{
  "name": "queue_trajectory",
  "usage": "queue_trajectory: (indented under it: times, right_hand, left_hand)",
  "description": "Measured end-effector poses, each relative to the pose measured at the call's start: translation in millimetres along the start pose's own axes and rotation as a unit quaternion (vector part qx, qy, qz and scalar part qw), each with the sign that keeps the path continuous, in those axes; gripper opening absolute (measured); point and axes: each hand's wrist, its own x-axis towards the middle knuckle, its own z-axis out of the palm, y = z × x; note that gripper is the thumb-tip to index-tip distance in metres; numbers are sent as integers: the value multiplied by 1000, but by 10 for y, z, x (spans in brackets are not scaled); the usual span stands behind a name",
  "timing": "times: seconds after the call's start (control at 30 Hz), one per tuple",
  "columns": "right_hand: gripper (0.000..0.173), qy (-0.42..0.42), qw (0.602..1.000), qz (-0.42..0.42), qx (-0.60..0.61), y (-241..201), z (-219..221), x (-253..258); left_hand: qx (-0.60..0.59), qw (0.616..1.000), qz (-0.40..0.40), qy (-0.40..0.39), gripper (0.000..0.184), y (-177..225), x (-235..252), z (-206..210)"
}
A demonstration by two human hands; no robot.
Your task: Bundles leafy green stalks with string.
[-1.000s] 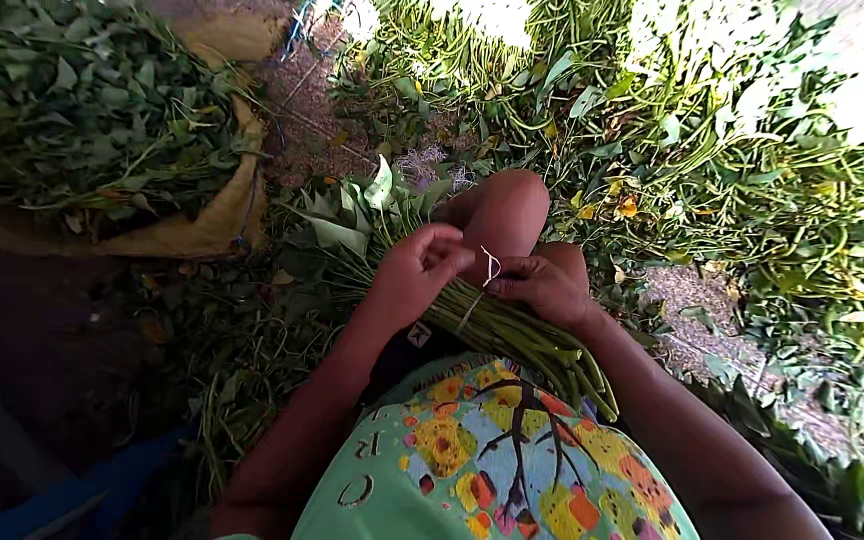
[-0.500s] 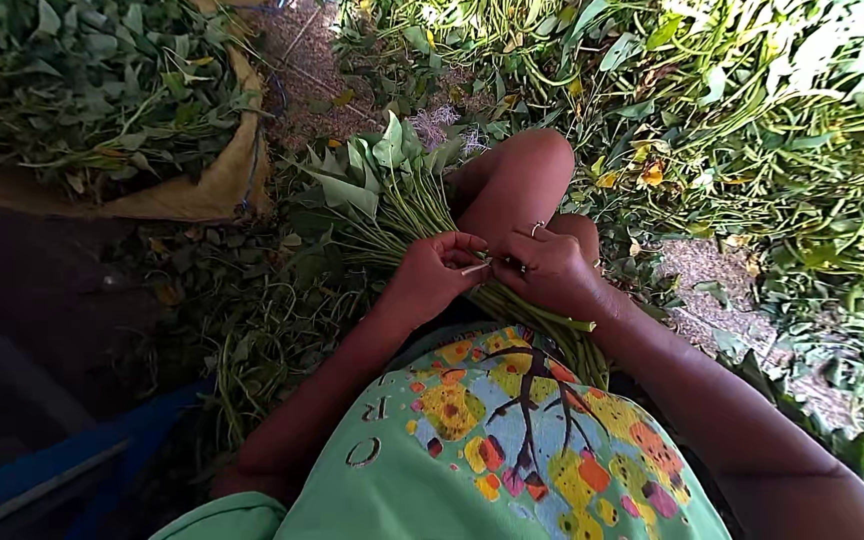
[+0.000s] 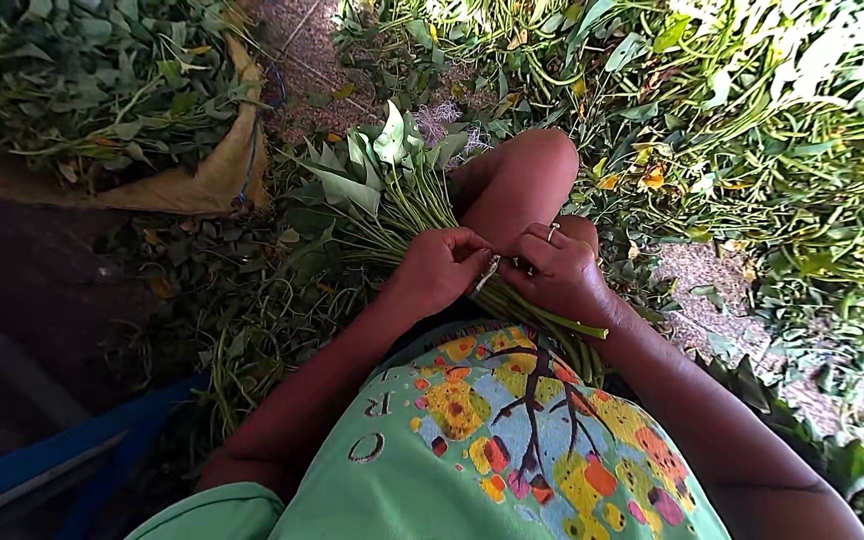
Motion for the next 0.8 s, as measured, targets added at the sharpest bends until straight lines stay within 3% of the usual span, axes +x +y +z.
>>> queue_trajectory:
  times: [0.1,0.23,0.37,0.5,0.6,0.8]
  right_hand:
    - [8,-5,997,35,62,7,-8,-12]
    - [8,1,994,61,87,34,-7,-31]
    - [6,25,997,49,60,14,22,-40]
    - [7,31,998,35,44,27,40,-44]
    - [6,31,999,18,28,25,38,-66]
    - [8,27,999,13,16,21,57,-78]
  left_hand:
    - [74,995,71,9,7,-13,25,-25]
    - [126,988,90,7,17,-2,201,-168]
    - [64,997,22,-44,29,108,144,-240]
    - [16,995,-36,-91,22,80,154,-93]
    - [22,997,-23,-74,16,98,120,-72]
    - [60,991,7,-115,18,161,246,-255]
